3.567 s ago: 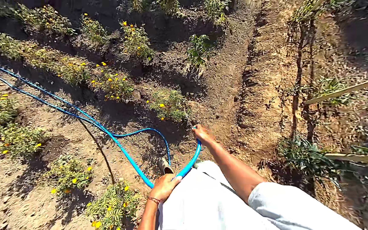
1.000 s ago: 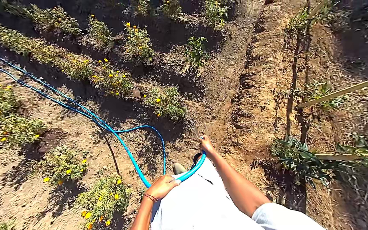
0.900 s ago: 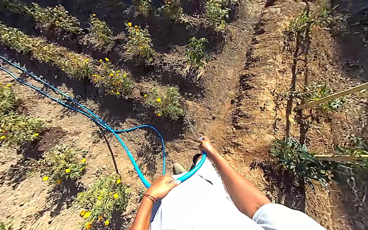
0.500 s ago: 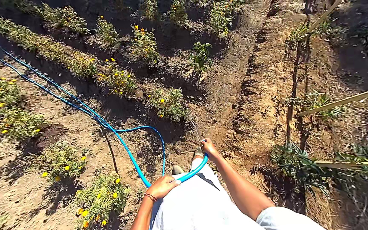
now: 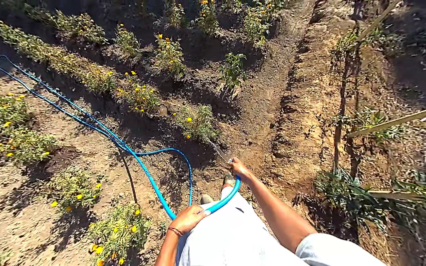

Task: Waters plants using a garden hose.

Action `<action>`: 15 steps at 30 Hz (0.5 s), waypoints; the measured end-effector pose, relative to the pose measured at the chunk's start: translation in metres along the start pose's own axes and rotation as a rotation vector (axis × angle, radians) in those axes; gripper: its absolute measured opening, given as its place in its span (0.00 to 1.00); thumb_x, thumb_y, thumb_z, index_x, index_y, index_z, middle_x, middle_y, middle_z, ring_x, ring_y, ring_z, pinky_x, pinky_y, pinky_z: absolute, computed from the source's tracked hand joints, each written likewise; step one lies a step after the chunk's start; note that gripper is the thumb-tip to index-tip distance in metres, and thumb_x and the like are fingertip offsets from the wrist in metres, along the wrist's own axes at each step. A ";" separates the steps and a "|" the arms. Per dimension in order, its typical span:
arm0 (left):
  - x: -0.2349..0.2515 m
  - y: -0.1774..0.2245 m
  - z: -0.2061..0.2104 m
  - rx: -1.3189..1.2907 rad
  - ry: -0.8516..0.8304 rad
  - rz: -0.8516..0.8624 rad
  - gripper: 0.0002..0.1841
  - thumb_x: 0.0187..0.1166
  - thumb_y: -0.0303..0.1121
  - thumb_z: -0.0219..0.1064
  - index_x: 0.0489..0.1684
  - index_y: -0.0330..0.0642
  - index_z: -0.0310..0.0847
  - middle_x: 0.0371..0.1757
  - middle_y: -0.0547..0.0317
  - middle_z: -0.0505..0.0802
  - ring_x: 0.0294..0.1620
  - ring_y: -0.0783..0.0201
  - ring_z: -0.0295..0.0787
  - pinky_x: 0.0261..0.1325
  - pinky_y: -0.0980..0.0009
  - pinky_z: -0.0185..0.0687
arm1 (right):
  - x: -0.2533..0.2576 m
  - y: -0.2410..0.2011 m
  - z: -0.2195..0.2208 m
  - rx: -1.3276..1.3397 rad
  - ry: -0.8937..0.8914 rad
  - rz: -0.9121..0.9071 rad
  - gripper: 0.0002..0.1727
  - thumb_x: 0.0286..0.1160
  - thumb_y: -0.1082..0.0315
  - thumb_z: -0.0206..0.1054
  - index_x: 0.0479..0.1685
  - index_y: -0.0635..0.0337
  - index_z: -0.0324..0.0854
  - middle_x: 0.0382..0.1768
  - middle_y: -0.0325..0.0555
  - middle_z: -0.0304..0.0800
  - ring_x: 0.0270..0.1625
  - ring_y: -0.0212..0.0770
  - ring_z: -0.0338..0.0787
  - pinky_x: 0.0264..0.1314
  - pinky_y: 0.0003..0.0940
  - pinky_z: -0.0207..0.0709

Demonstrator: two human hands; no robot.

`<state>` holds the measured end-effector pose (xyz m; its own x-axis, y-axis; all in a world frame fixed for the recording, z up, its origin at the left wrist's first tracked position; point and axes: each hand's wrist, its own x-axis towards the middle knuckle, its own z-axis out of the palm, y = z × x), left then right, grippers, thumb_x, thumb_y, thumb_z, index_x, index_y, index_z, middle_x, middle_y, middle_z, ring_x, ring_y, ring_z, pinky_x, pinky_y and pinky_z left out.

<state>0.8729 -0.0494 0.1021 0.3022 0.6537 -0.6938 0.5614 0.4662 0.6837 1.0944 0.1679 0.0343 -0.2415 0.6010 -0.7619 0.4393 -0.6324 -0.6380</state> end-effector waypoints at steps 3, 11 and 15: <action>0.001 0.003 0.000 -0.019 0.003 -0.006 0.26 0.89 0.52 0.54 0.24 0.41 0.75 0.23 0.59 0.77 0.28 0.61 0.75 0.39 0.54 0.72 | 0.002 0.001 0.000 0.035 0.045 -0.006 0.14 0.93 0.64 0.52 0.69 0.58 0.67 0.30 0.43 0.71 0.21 0.35 0.69 0.25 0.33 0.69; 0.002 0.008 -0.003 0.042 -0.006 -0.022 0.28 0.89 0.54 0.53 0.26 0.38 0.77 0.26 0.54 0.80 0.31 0.57 0.78 0.42 0.50 0.73 | 0.003 0.008 -0.005 0.029 0.054 -0.001 0.15 0.93 0.63 0.53 0.71 0.58 0.68 0.28 0.43 0.72 0.20 0.36 0.70 0.23 0.34 0.69; 0.004 0.009 -0.003 0.051 -0.005 -0.015 0.28 0.88 0.55 0.54 0.25 0.39 0.77 0.25 0.55 0.79 0.31 0.56 0.78 0.42 0.50 0.73 | 0.002 0.002 -0.006 0.022 0.042 -0.031 0.15 0.93 0.63 0.54 0.70 0.59 0.69 0.30 0.44 0.72 0.21 0.36 0.70 0.24 0.34 0.70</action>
<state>0.8769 -0.0403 0.1060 0.2972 0.6437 -0.7051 0.6041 0.4451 0.6610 1.1000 0.1713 0.0324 -0.2178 0.6402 -0.7367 0.4133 -0.6233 -0.6639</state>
